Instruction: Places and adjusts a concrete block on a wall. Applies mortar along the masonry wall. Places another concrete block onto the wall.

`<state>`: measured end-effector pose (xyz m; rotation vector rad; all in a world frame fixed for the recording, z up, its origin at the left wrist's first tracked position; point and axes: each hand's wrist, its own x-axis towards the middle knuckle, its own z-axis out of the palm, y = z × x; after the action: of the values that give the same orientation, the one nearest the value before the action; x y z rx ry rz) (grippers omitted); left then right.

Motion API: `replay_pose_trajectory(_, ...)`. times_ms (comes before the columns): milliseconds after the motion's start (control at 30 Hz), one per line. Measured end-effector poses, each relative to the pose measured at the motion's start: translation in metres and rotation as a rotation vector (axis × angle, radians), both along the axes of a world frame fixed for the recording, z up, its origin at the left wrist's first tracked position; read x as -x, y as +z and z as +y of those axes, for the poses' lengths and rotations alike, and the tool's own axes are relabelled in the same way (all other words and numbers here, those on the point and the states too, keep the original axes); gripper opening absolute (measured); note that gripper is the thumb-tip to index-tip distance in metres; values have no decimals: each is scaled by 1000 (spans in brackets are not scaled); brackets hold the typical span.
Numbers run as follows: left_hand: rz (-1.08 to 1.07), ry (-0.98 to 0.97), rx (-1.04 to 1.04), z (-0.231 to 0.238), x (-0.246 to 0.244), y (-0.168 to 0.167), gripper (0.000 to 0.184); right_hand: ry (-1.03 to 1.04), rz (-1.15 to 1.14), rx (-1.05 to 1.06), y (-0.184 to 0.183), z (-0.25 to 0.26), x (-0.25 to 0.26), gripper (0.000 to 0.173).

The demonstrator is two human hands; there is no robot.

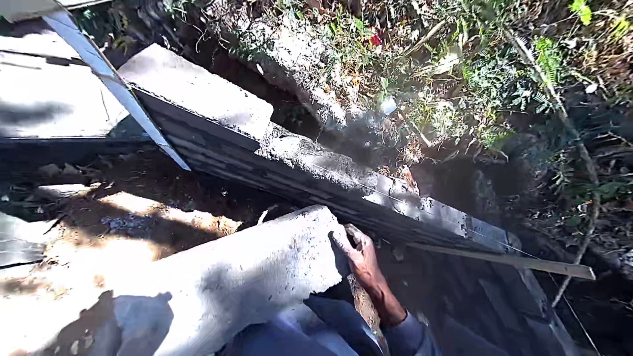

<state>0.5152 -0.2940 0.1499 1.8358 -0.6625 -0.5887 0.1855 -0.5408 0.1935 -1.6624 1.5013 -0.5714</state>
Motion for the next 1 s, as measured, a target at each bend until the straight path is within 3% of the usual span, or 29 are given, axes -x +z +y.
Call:
replay_pose_trajectory(100, -182, -100, -191, -99, 9, 58, 55, -204, -20, 57, 17, -32, 30, 34)
replay_pose_trajectory(167, -190, -146, -295, -157, 30, 85, 57, -308, -57, 45, 29, -60, 52, 34)
replay_pose_trajectory(300, -349, -268, -109, -296, 59, 76, 71, -423, -141, 164, 19, -134, 106, 26)
replay_pose_trajectory(433, -231, -410, -185, -409, 84, 67, 62, -444, -116, 148, 10, -186, 148, 28)
replay_pose_trajectory(533, -132, -439, -286, -468, 104, 50, 60, -433, -163, 79, 0, -215, 167, 24)
replay_pose_trajectory(700, -313, -563, -353, -512, 112, -7, 39, -387, -127, -114, -36, -252, 180, 29)
replay_pose_trajectory(833, -314, -630, -598, -520, 108, -27, 41, -326, -149, -271, -68, -265, 183, 29)
replay_pose_trajectory(1000, -258, -616, -723, -523, 98, -54, 49, -244, -167, -397, -94, -272, 181, 31)
